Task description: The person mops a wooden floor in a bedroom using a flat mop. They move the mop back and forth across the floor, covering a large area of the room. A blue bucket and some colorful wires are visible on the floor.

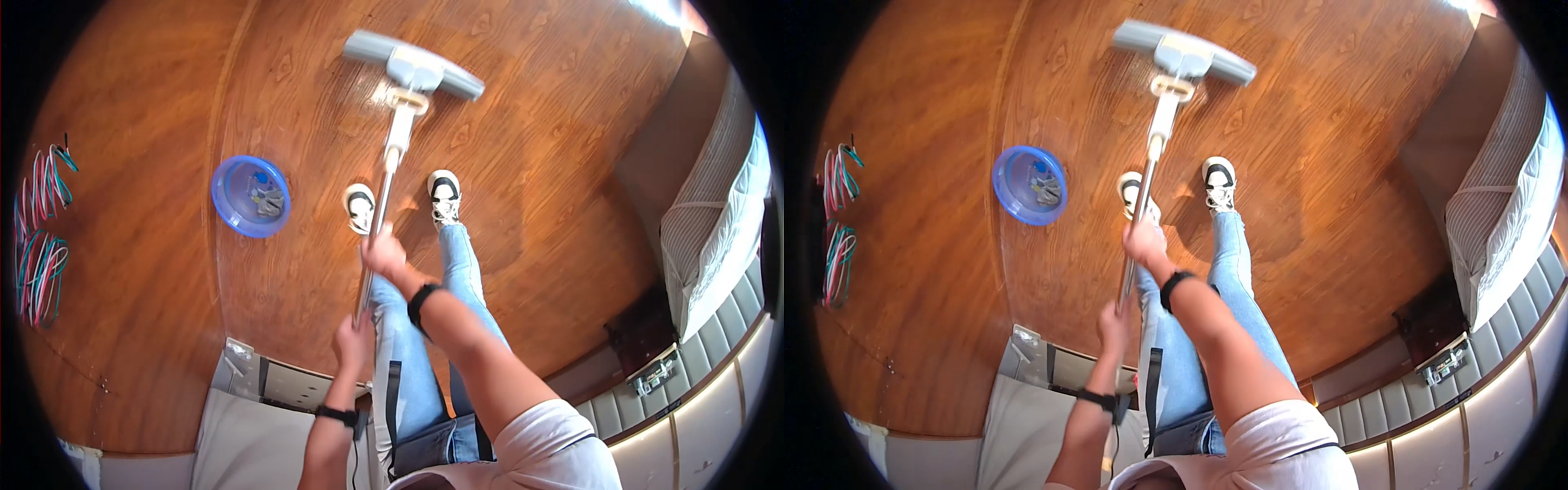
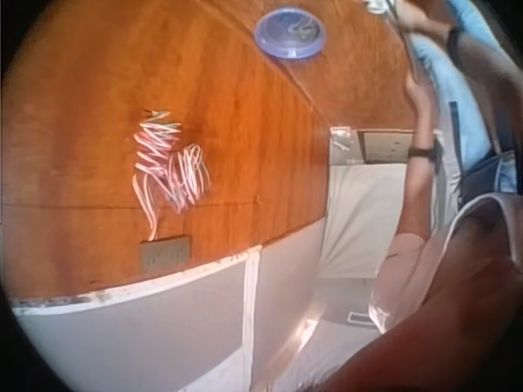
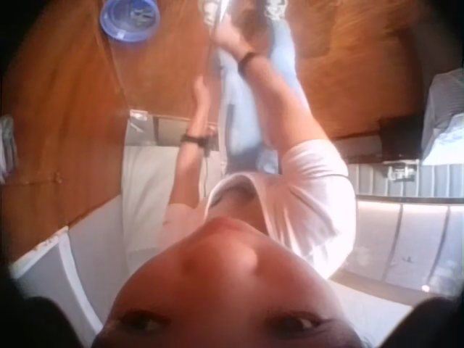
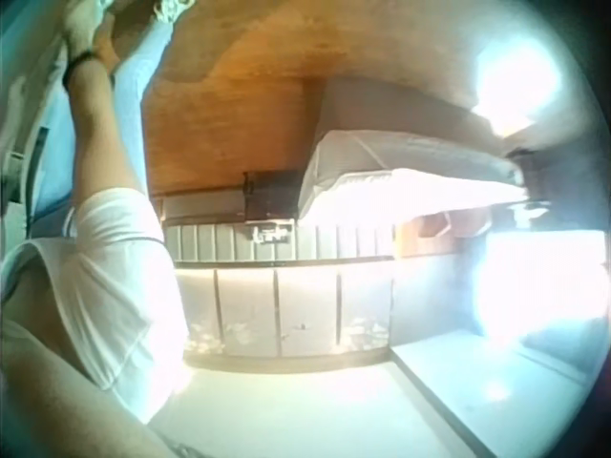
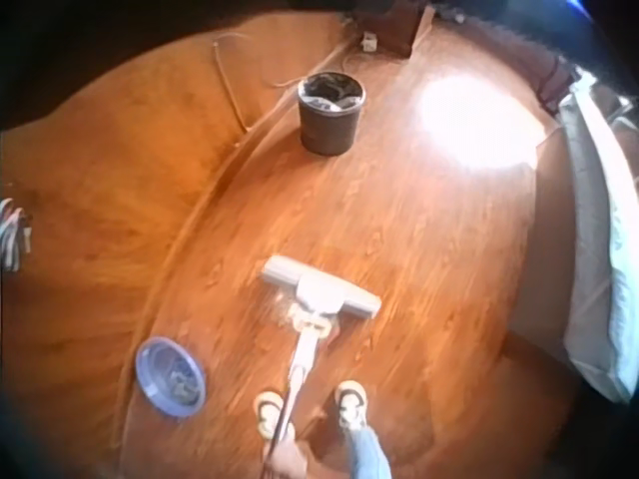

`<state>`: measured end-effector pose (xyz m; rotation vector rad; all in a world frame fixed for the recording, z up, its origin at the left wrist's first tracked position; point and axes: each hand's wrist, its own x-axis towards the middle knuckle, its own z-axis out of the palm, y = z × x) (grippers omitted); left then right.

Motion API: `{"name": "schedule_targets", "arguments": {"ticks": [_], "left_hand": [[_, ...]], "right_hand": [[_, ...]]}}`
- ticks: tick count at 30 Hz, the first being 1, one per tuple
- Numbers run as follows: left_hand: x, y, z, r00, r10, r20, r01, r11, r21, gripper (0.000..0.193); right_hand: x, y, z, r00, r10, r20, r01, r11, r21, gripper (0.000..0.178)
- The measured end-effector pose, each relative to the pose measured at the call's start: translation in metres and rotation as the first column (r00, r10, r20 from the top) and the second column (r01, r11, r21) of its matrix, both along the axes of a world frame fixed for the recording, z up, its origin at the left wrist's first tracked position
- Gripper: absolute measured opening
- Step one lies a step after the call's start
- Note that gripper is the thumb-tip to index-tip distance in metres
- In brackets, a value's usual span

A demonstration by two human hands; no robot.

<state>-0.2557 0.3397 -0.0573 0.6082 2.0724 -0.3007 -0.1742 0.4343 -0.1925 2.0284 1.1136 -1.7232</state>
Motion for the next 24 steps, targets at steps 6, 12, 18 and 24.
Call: {"name": "schedule_targets", "arguments": {"ticks": [6, 12, 18, 24], "left_hand": [[-0.025, 0.145, -0.072, 0.979, -0.054, 0.198, 0.015, 0.981, 0.196, 0.049], [-0.099, 0.118, -0.041, 0.972, -0.134, 0.192, 0.119, 0.989, 0.090, 0.046], [-0.226, 0.020, 0.040, 0.950, -0.308, 0.043, 0.311, 0.942, -0.128, 0.049], [-0.232, 0.027, 0.020, 0.973, -0.229, 0.012, 0.229, 0.973, -0.027, 0.047]], "right_hand": [[0.002, 0.201, -0.017, 0.994, -0.058, 0.088, 0.068, 0.990, -0.123, 0.050], [-0.068, 0.146, -0.008, 0.984, -0.135, 0.115, 0.160, 0.955, -0.249, 0.046], [-0.205, -0.016, 0.010, 0.972, -0.204, -0.120, 0.151, 0.926, -0.347, 0.046], [-0.203, 0.019, 0.031, 0.972, -0.236, -0.017, 0.223, 0.938, -0.266, 0.047]]}}
